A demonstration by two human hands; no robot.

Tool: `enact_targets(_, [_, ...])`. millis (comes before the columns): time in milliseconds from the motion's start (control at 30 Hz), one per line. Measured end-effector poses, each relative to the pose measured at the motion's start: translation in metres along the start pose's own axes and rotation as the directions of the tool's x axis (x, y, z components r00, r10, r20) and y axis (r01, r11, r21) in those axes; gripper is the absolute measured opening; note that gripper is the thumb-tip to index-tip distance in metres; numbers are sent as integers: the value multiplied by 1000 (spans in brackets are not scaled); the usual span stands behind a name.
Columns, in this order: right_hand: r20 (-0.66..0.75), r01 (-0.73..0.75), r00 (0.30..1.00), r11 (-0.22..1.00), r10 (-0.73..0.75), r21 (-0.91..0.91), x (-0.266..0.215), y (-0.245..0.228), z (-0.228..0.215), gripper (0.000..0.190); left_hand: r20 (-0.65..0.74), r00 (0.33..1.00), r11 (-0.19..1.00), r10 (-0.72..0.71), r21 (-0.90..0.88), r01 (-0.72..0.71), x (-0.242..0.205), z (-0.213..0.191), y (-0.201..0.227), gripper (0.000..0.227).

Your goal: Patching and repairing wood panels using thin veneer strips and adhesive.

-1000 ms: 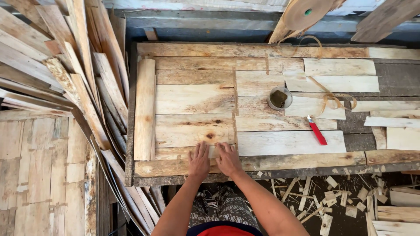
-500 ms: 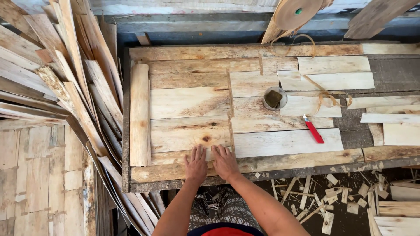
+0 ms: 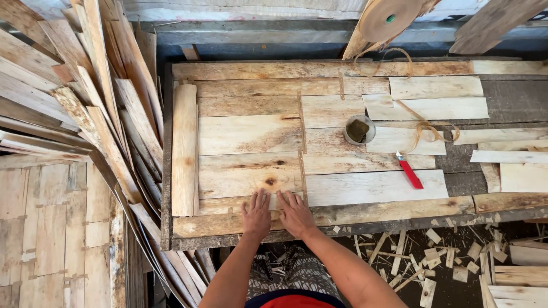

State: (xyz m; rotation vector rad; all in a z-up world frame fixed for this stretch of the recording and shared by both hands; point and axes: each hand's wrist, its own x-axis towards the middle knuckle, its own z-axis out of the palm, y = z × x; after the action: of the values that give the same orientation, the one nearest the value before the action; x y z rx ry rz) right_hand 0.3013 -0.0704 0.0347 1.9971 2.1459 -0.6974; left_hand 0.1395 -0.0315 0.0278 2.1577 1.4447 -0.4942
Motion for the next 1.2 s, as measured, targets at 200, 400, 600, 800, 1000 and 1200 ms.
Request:
enact_targets(200, [81,-83,993,996,85,-29,4,-18,-14,78,29,999,999,-24,-45,25,-6,-11,4,73])
enact_targets(400, [117,-71,991,997,70,8,6,-10,-20,77,21,999,998,-25,-57,26,-4,-7,4,74])
enact_targets(600, [84,-61,995,998,59,26,7,-7,-15,78,25,999,996,-44,-78,46,-3,-6,6,72])
enact_targets(800, [71,71,995,997,-71,9,-2,8,-8,67,-4,997,994,-77,-84,77,-1,-3,11,71])
enact_targets(1000, [-123,206,977,911,-173,358,-3,45,0,49,-152,968,957,-199,-241,159,6,8,24,56])
enact_targets(1200, [-170,68,985,852,25,519,-9,106,-13,20,-259,897,868,-357,-446,217,32,42,39,50])
